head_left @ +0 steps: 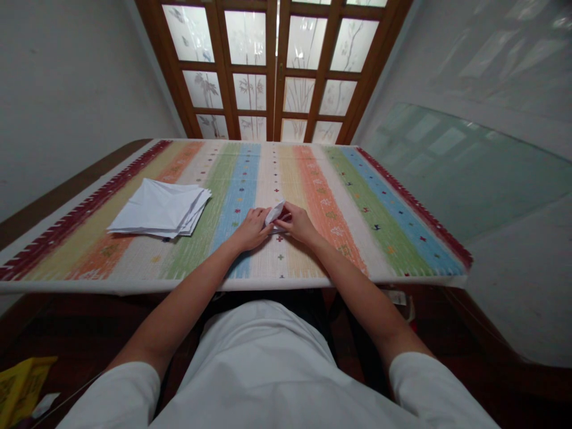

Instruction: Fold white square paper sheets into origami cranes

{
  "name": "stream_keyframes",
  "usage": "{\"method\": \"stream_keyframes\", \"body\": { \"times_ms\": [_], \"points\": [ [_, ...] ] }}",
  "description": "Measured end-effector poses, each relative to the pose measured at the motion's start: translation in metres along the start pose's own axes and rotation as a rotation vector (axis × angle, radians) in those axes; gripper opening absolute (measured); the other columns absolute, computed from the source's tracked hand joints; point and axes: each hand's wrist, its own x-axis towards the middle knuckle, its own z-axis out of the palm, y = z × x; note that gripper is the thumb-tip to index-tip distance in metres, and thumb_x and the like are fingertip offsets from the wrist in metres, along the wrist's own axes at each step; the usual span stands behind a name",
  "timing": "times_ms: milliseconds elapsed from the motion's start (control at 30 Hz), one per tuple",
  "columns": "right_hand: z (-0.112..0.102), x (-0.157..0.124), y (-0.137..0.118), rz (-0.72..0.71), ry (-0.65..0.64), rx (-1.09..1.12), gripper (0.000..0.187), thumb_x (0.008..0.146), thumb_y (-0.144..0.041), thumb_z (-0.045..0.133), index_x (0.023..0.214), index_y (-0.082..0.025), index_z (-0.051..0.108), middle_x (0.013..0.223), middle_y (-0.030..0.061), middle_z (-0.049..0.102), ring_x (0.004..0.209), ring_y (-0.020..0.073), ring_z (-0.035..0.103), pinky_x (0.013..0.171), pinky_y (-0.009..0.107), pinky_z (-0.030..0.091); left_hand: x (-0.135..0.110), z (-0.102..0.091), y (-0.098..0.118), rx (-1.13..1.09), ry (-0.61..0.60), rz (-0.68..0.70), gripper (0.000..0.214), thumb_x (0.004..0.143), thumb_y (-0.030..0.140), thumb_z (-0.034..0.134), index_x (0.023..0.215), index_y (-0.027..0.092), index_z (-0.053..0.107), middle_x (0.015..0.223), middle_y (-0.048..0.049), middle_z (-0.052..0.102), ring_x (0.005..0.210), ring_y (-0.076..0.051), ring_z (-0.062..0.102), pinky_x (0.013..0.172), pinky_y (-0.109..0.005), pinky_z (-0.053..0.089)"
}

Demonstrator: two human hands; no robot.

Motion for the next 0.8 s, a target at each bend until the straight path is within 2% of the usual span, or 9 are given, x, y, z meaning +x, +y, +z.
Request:
{"method": "stream_keyframes", "body": {
  "times_ms": [133,367,467,567,800],
  "points": [
    [-0.008,0.001,0.005,0.001,0.06,-0.044,0.015,0.084,-0.021,0.077,0.094,-0.023,0.066,0.093,0.0044,0.074,0.081,0.0207,0.067,0.073,0.033,0.056,-0.001,0.001,0.001,0.049,-0.007,-0.004,0.059,0.108,0.028,0.044,0.163,0.008,0.046,0.157,-0.0227,0.058,0.145,-0.035,0.051,0.13,-0.055,0.038],
    [-0.006,0.002,0.014,0.08,0.169,-0.109,0.034,0.074,-0.009,0.071,0.106,-0.023,0.066,0.115,0.0093,0.072,0.087,0.0207,0.066,0.078,0.035,0.057,-0.002,0.001,0.006,0.085,0.012,-0.01,0.069,0.097,0.02,0.055,0.164,0.009,0.047,0.156,-0.0224,0.058,0.144,-0.036,0.052,0.129,-0.055,0.042],
    [-0.002,0.002,0.014,0.109,0.132,-0.072,0.037,0.074,-0.008,0.069,0.108,-0.023,0.067,0.108,0.0066,0.075,0.083,0.0201,0.067,0.076,0.033,0.056,-0.002,0.001,0.01,0.102,0.029,0.005,0.068,0.097,0.019,0.055,0.164,0.01,0.048,0.157,-0.0222,0.057,0.144,-0.036,0.052,0.128,-0.055,0.042],
    [-0.001,0.002,0.01,0.086,0.102,-0.045,0.031,0.074,-0.011,0.07,0.103,-0.023,0.069,0.098,0.0038,0.077,0.08,0.0198,0.067,0.076,0.032,0.055,-0.002,0.001,0.012,0.109,0.022,0.021,0.066,0.1,0.024,0.054,0.164,0.007,0.049,0.156,-0.0237,0.058,0.144,-0.036,0.052,0.128,-0.055,0.043],
    [-0.002,0.002,0.002,0.117,0.155,-0.055,0.02,0.075,-0.014,0.069,0.092,-0.022,0.069,0.092,0.0022,0.076,0.078,0.0191,0.064,0.073,0.03,0.05,-0.003,-0.003,0.01,0.094,0.018,0.021,0.06,0.102,0.018,0.049,0.162,0.01,0.052,0.152,-0.0216,0.061,0.14,-0.033,0.055,0.127,-0.053,0.044]
  ]
}}
